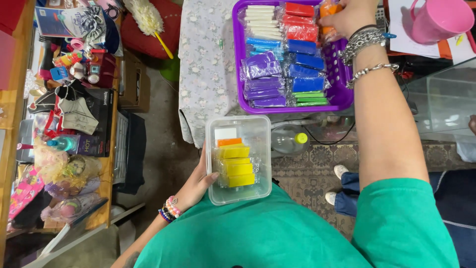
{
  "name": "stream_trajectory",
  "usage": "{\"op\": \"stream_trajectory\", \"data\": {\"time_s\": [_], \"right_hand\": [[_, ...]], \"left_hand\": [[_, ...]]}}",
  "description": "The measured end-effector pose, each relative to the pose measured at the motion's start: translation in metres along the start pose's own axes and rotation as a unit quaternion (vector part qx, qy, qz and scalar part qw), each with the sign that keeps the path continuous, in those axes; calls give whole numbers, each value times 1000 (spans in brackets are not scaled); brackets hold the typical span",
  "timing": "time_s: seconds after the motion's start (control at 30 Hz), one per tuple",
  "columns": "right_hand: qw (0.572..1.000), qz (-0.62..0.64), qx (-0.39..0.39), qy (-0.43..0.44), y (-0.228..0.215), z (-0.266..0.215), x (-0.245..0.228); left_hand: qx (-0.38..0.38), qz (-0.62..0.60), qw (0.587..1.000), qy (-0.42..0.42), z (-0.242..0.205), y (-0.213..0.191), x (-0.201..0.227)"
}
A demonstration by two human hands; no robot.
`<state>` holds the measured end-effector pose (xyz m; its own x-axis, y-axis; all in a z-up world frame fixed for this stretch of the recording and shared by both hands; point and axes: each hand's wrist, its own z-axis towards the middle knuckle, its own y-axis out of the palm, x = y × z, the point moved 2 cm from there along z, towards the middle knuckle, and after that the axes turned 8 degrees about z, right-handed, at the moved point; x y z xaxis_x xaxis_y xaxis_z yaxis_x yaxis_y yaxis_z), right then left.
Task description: The person organizes colorful plastic items from a clear container into a purple basket, arranging them by color. They then pick up a clear jar containing black objects and transfer them into a white container.
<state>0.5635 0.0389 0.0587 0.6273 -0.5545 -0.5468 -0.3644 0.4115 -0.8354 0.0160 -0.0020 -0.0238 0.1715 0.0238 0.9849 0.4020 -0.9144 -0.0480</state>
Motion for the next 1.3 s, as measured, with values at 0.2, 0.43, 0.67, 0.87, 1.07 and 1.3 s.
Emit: {"op": "stream_trajectory", "data": {"time_s": [0.2,0.43,0.67,0.87,1.07,1.3], "right_hand": [[999,-3,-27,24,-6,-2,-4],[997,-5,-75,31,-20,-6,-16],[995,-78,-64,-1,-15,11,0],[991,-46,-113,57,-18,-8,-27],[988,76,-93,99,-39,-22,-15],[951,279,-68,110,-72,-69,-11]], "left_hand": [[13,-1,1000,-7,-2,0,-14],[63,-4,998,7,-6,2,-35],[210,-201,956,42,-26,-25,-6],[219,-202,949,103,-2,-76,55],[224,-233,945,47,85,-126,37],[202,-241,949,-16,122,-147,41]]}}
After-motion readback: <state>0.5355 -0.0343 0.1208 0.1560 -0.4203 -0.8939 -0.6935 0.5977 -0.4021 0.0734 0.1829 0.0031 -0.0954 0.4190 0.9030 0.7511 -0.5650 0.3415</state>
